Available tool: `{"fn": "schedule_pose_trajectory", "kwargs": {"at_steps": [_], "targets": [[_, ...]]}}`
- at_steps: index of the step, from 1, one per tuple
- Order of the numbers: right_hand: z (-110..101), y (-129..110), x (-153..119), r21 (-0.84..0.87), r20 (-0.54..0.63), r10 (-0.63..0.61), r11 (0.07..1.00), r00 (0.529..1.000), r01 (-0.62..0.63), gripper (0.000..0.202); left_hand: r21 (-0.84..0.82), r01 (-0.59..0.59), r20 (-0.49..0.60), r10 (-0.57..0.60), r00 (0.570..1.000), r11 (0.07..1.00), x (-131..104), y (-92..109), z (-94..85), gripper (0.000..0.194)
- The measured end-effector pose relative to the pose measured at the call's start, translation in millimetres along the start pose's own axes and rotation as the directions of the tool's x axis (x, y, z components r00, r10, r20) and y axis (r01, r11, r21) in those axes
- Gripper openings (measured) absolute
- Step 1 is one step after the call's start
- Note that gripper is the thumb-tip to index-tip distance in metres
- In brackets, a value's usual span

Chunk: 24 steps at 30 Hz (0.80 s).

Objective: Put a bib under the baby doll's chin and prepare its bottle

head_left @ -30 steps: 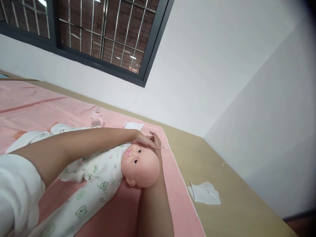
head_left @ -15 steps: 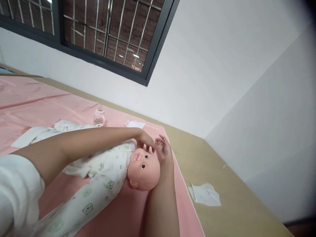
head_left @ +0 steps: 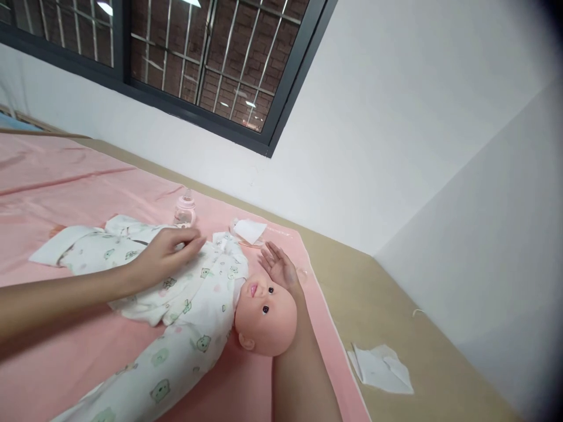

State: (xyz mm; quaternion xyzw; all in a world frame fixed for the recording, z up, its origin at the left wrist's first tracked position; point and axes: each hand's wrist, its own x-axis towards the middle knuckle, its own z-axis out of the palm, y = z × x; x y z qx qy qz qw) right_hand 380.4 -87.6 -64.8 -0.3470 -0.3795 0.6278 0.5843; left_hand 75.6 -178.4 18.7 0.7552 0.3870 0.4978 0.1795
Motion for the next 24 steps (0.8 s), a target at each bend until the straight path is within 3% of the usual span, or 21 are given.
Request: {"fn": "schedule_pose_trajectory", "kwargs": {"at_steps": [4, 7, 12, 15, 18, 24], "targets": [[2, 15, -33, -0.136, 0.022, -0.095, 0.986, 0.995, 0.097, 0.045, 0.061, -0.101, -0.087, 0.106, 0.991, 0.993, -43, -19, -20.5, 0.034], [7, 14, -31, -0.159, 0.033, -0.081, 0.984, 0.996, 0.085, 0.049, 0.079, -0.136, -0.130, 0.145, 0.981, 0.988, -57, -30, -27.8, 0.031], [20, -1, 13, -0.128, 0.146, 0.086, 0.989, 0.985, -0.068, 0.049, 0.050, -0.187, -0.120, 0.192, 0.974, 0.981, -57, -37, -25.3, 0.031], [20, -4, 24, -0.126, 0.199, 0.125, 0.987, 0.972, -0.102, 0.056, 0.031, -0.250, -0.094, 0.252, 0.963, 0.968, -57, -36, -21.2, 0.029], [18, -3, 23, -0.139, 0.190, 0.112, 0.987, 0.975, -0.086, 0.058, 0.006, -0.313, -0.064, 0.312, 0.948, 0.950, -58, -35, -18.7, 0.027], [14, -4, 21, 0.025, 0.072, -0.049, 0.999, 0.996, 0.047, 0.030, -0.001, -0.367, -0.024, 0.367, 0.930, 0.930, -62, -34, -16.1, 0.024]]}}
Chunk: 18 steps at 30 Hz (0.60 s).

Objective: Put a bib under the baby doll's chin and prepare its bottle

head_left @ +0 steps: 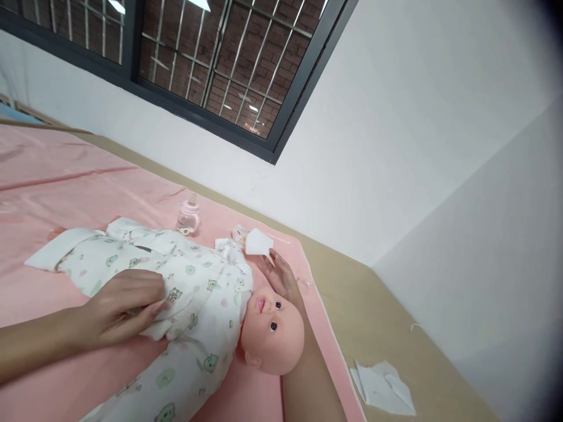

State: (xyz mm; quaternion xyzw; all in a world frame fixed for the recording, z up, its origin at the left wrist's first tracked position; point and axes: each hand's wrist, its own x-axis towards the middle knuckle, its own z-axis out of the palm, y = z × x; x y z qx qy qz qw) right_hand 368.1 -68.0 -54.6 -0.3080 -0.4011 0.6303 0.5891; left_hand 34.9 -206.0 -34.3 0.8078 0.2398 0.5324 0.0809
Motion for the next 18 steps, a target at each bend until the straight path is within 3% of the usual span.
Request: {"fn": "schedule_pose_trajectory", "kwargs": {"at_steps": [3, 10, 15, 18], "targets": [[-4, -7, 1, 0.000, -0.114, -0.058, 0.998, 0.992, 0.059, 0.028, -0.014, -0.033, 0.026, 0.033, 0.999, 0.999, -2, -1, 0.0, 0.025], [3, -51, -6, -0.383, -0.165, -0.049, 0.924, 0.985, -0.018, 0.033, -0.007, -0.114, 0.114, 0.114, 0.987, 0.993, -8, -8, 0.4, 0.023], [22, -80, -16, -0.607, -0.191, -0.238, 0.791, 0.952, 0.076, 0.036, -0.018, -0.134, 0.146, 0.136, 0.980, 0.991, -9, -11, 1.3, 0.022], [40, -94, -25, -0.724, -0.146, -0.298, 0.682, 0.943, 0.103, 0.035, -0.048, -0.180, 0.117, 0.185, 0.976, 0.982, -8, -12, 0.1, 0.021]]}}
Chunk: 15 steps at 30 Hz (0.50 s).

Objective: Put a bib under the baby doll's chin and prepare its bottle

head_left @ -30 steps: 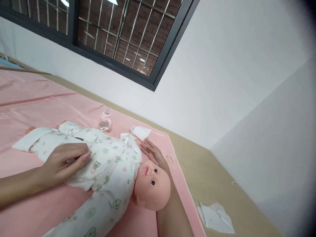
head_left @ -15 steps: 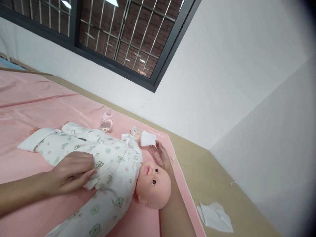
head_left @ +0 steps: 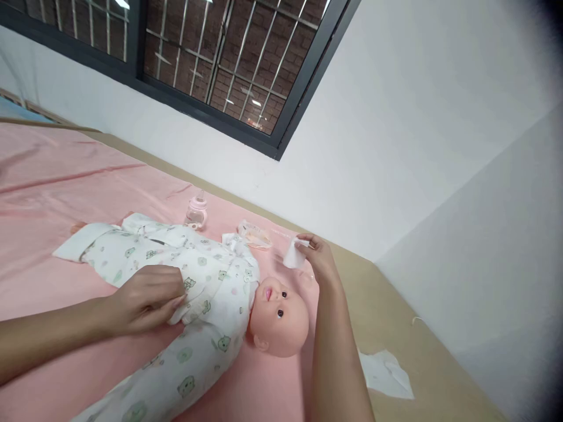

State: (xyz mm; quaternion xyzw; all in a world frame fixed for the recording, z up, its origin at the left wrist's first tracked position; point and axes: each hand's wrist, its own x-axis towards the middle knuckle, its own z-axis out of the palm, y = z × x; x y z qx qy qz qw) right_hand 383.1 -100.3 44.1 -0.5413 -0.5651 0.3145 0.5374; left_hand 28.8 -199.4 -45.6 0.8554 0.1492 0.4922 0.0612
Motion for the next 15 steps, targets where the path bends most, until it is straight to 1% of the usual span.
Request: {"fn": "schedule_pose_trajectory", "kwargs": {"at_steps": [2, 5, 7, 8, 10, 12, 15], "targets": [[3, -18, -8, -0.046, 0.025, -0.043, 0.998, 0.999, 0.044, 0.034, -0.014, -0.033, -0.017, 0.033, 0.999, 0.999, 1, 1, -1.0, 0.019], [14, -47, -25, -0.066, 0.095, -0.132, 0.988, 0.987, 0.138, 0.028, -0.017, -0.029, -0.028, 0.028, 0.999, 0.999, 3, 5, -1.5, 0.018], [25, -66, -40, -0.071, 0.180, -0.192, 0.976, 0.965, 0.207, 0.023, -0.001, -0.014, -0.059, 0.013, 0.998, 1.000, 4, 9, -1.5, 0.017], [31, -75, -49, -0.062, 0.232, -0.223, 0.968, 0.947, 0.244, 0.020, 0.009, -0.010, -0.078, 0.011, 0.997, 1.000, 5, 11, -1.9, 0.017], [42, -93, -67, 0.000, 0.351, -0.284, 0.953, 0.892, 0.303, 0.017, 0.028, -0.009, -0.120, 0.012, 0.993, 1.000, 6, 14, -4.5, 0.019], [50, -107, -86, 0.072, 0.468, -0.325, 0.941, 0.822, 0.331, 0.014, 0.030, 0.008, -0.177, -0.002, 0.984, 1.000, 8, 15, -10.5, 0.022], [61, -121, -108, 0.092, 0.594, -0.347, 0.925, 0.725, 0.368, 0.012, -0.027, 0.059, -0.250, -0.064, 0.966, 0.998, 11, 13, -23.0, 0.027]]}}
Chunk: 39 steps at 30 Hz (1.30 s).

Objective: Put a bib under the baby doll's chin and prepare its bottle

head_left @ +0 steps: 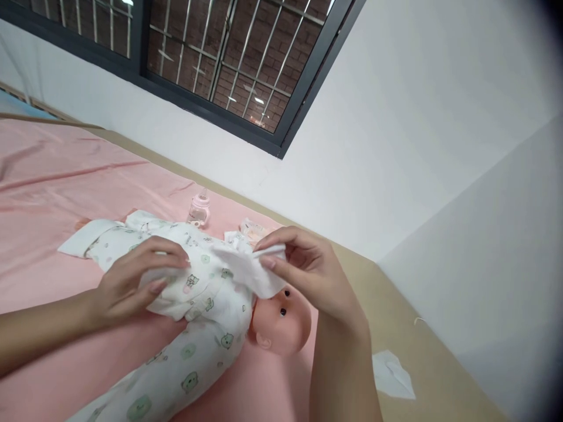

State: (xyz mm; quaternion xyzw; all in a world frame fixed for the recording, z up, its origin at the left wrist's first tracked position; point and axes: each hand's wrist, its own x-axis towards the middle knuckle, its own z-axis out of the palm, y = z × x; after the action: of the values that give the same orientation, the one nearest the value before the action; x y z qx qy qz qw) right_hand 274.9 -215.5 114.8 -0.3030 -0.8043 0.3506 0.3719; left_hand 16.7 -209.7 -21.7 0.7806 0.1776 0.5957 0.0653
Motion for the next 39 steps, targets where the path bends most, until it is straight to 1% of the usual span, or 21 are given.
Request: {"fn": "schedule_pose_trajectory", "kwargs": {"at_steps": [2, 3, 6, 8, 9, 13, 14, 18, 21, 23, 26, 28, 30, 32, 34, 35, 37, 39], "targets": [[11, -8, -2, -0.053, 0.077, 0.000, 0.999, 0.997, 0.004, 0.012, -0.077, 0.038, 0.005, -0.038, 0.999, 0.996, 4, -2, -5.8, 0.029], [15, -11, -2, -0.082, 0.111, 0.008, 0.997, 0.994, 0.001, 0.013, -0.121, 0.062, 0.026, -0.059, 0.998, 0.991, 5, -2, -7.2, 0.031], [28, -15, -1, -0.147, 0.188, 0.038, 0.989, 0.981, -0.010, 0.018, -0.208, 0.175, 0.146, -0.146, 0.978, 0.962, 6, 2, -5.3, 0.043], [33, -15, 1, -0.165, 0.220, 0.046, 0.986, 0.974, -0.010, 0.020, -0.212, 0.225, 0.201, -0.183, 0.962, 0.951, 4, 7, -1.2, 0.043], [35, -15, 2, -0.167, 0.227, 0.048, 0.986, 0.973, -0.009, 0.021, -0.206, 0.233, 0.212, -0.189, 0.959, 0.950, 3, 10, 0.9, 0.039], [40, -14, 4, -0.156, 0.219, 0.050, 0.988, 0.974, -0.016, 0.022, -0.170, 0.230, 0.215, -0.192, 0.958, 0.958, 2, 19, 5.7, 0.013], [40, -13, 4, -0.153, 0.216, 0.052, 0.988, 0.975, -0.019, 0.022, -0.163, 0.243, 0.227, -0.203, 0.952, 0.956, 2, 20, 6.0, 0.011], [45, -12, 5, -0.136, 0.206, 0.059, 0.990, 0.977, -0.032, 0.023, -0.160, 0.329, 0.274, -0.279, 0.920, 0.931, 1, 23, 7.2, 0.017], [48, -10, 7, -0.134, 0.207, 0.058, 0.991, 0.977, -0.030, 0.024, -0.163, 0.383, 0.294, -0.326, 0.898, 0.909, 1, 25, 9.2, 0.014], [48, -8, 7, -0.156, 0.185, 0.062, 0.987, 0.981, -0.033, 0.027, -0.191, 0.408, 0.311, -0.339, 0.888, 0.893, 1, 25, 10.5, 0.014], [48, -4, 7, -0.181, 0.140, 0.093, 0.981, 0.986, -0.067, 0.034, -0.249, 0.415, 0.333, -0.325, 0.885, 0.875, 0, 25, 10.8, 0.014], [48, -1, 7, -0.178, 0.133, 0.124, 0.979, 0.983, -0.099, 0.038, -0.239, 0.403, 0.311, -0.324, 0.893, 0.883, -2, 24, 9.9, 0.017], [49, 1, 7, -0.175, 0.141, 0.148, 0.977, 0.979, -0.122, 0.041, -0.207, 0.374, 0.246, -0.322, 0.914, 0.904, -3, 23, 8.6, 0.020], [48, 2, 8, -0.185, 0.139, 0.158, 0.974, 0.978, -0.132, 0.043, -0.195, 0.325, 0.164, -0.296, 0.941, 0.925, -4, 22, 7.5, 0.018], [45, 3, 7, -0.199, 0.106, 0.156, 0.971, 0.982, -0.133, 0.043, -0.206, 0.280, 0.110, -0.262, 0.959, 0.938, -4, 22, 7.0, 0.013], [41, 3, 7, -0.204, 0.078, 0.150, 0.970, 0.986, -0.131, 0.042, -0.209, 0.261, 0.100, -0.244, 0.964, 0.943, -3, 21, 6.9, 0.011], [31, 2, 6, -0.210, 0.009, 0.133, 0.969, 0.991, -0.128, 0.041, -0.217, 0.236, 0.122, -0.214, 0.969, 0.947, -2, 21, 7.3, 0.009], [16, 2, 5, -0.216, -0.067, 0.116, 0.968, 0.991, -0.128, 0.040, -0.233, 0.246, 0.174, -0.209, 0.962, 0.941, 0, 21, 8.2, 0.012]]}}
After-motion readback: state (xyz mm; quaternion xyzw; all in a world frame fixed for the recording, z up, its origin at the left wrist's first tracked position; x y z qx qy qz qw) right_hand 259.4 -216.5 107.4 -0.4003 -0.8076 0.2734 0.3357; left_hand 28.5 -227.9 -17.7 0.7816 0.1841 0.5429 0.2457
